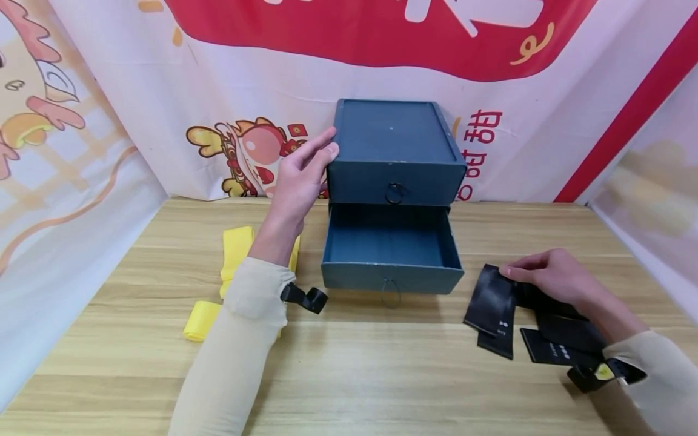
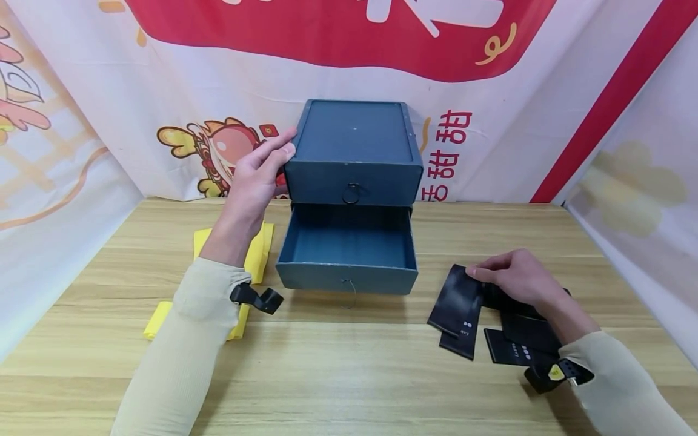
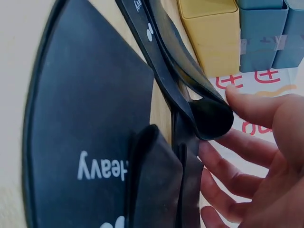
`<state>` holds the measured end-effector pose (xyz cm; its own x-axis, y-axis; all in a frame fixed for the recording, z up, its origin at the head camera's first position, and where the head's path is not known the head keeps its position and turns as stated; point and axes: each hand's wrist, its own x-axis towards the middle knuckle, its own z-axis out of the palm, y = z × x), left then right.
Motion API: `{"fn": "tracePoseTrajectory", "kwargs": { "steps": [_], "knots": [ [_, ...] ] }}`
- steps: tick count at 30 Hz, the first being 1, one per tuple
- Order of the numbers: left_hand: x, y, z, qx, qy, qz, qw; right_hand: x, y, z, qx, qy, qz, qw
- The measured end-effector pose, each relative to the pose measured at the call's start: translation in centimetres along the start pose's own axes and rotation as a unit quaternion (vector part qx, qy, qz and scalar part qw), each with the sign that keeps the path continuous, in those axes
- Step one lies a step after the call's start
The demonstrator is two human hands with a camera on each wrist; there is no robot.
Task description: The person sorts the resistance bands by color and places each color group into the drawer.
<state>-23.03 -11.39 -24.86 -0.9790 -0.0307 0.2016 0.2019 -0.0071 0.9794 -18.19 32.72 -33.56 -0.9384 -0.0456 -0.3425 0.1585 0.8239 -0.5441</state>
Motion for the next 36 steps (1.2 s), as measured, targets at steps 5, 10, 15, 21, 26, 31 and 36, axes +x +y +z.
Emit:
{"fn": "tracePoseTrajectory", "kwargs": {
  "steps": [5, 10, 15, 21, 26, 31, 36],
  "knots": [
    [0.0, 0.0, 0.0, 0.001, 0.0, -0.001, 1.0, -0.3, -0.2, 0.3, 0.0, 0.019, -0.024, 0.9995],
    [0.0, 0.1, 0.1, -0.002, 0.0, -0.002, 1.0, -0.8, -0.9, 0.3, -0.004, 0.062, -0.062, 0.9962],
    [0.0, 0.1, 0.1, -0.008, -0.002, -0.001, 1.0, -1.6, -2.0, 0.0, 0.012, 0.087, -0.094, 0.9917],
    [0.0, 0.2, 0.2, -0.008, -0.003, 0.001, 1.0, -2.5, -3.6, -0.7, 0.029, 0.138, -0.14, 0.9801],
    [0.0, 0.1, 0.1, -0.01, -0.004, 0.005, 0.9999, -3.2, -5.2, -1.7, 0.038, 0.214, -0.196, 0.9564],
    [0.0, 0.0, 0.0, -0.008, -0.003, 0.002, 1.0, -3.8, -6.7, -2.6, 0.036, 0.261, -0.209, 0.9417],
    [0.0, 0.0, 0.0, -0.005, -0.002, -0.001, 1.0, -4.3, -8.1, -3.1, 0.058, 0.297, -0.234, 0.924]
  ]
}}
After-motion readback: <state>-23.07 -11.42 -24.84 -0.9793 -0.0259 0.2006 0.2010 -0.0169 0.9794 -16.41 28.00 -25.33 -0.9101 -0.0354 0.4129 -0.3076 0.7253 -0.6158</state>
